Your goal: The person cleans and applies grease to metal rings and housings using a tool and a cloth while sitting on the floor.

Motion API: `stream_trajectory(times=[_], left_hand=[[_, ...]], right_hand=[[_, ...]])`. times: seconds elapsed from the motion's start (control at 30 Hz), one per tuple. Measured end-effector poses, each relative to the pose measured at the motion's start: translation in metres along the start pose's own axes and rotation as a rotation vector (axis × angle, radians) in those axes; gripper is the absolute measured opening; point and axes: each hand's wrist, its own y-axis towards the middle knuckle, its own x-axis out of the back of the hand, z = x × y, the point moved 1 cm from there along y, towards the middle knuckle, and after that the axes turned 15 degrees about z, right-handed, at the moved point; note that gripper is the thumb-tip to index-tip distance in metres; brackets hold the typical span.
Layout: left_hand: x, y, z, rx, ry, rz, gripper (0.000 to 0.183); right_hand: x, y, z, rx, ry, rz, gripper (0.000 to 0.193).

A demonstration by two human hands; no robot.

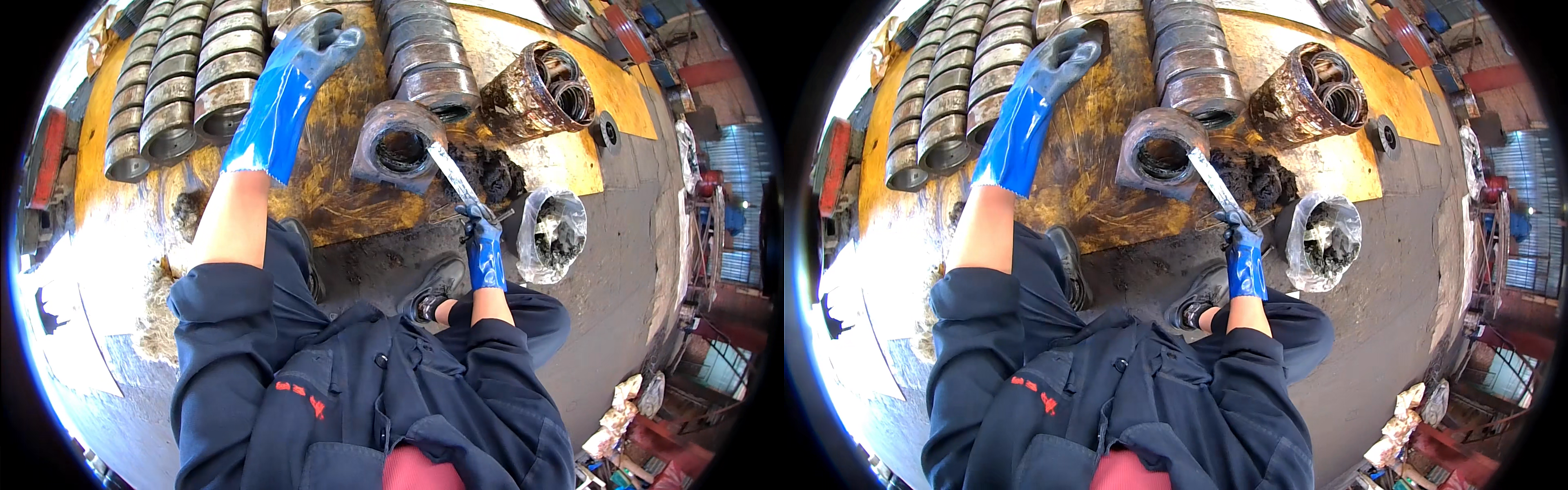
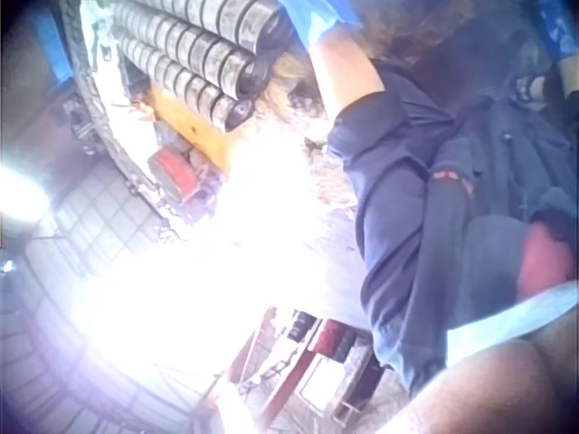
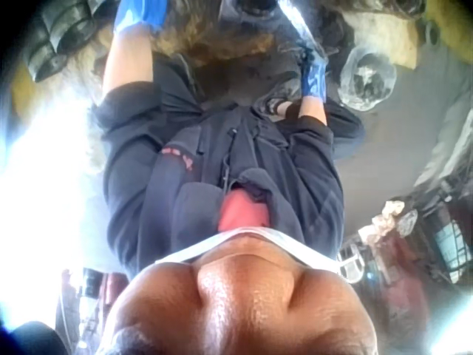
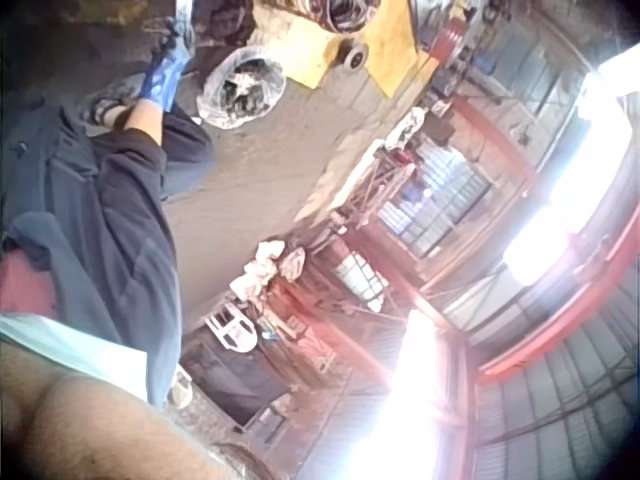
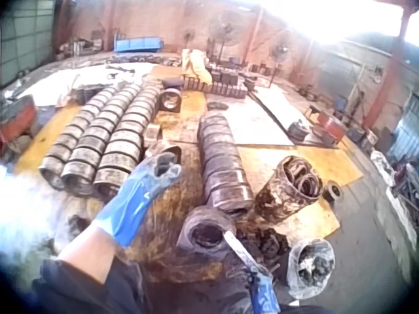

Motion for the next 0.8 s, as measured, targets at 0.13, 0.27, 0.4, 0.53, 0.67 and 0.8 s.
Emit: stream_trajectory(times=[0.13,0.27,0.4,0.53,0.67,0.8], left_hand=[[0.004,-0.007,-0.011,0.062,0.037,0.041,0.059],[0.007,-0.009,-0.015,0.05,0.079,0.066,0.056],[0.027,-0.017,-0.022,0.079,0.232,0.03,0.056],[0.006,-0.014,-0.014,0.042,0.2,0.02,0.055],[0.026,-0.025,-0.048,0.11,0.09,0.153,0.054],[0.025,-0.02,-0.038,0.106,0.213,0.015,0.054]], right_hand=[[-0.009,0.007,0.004,0.041,-0.016,0.041,0.024],[-0.015,0.014,0.02,0.044,-0.167,0.101,0.029],[-0.044,0.038,0.04,0.132,-0.299,0.3,0.023],[-0.067,0.034,0.066,0.153,-0.371,0.214,0.019],[-0.113,0.027,0.094,0.067,-0.579,0.216,0.022],[-0.141,0.05,0.086,0.085,-1.031,0.331,0.029]])
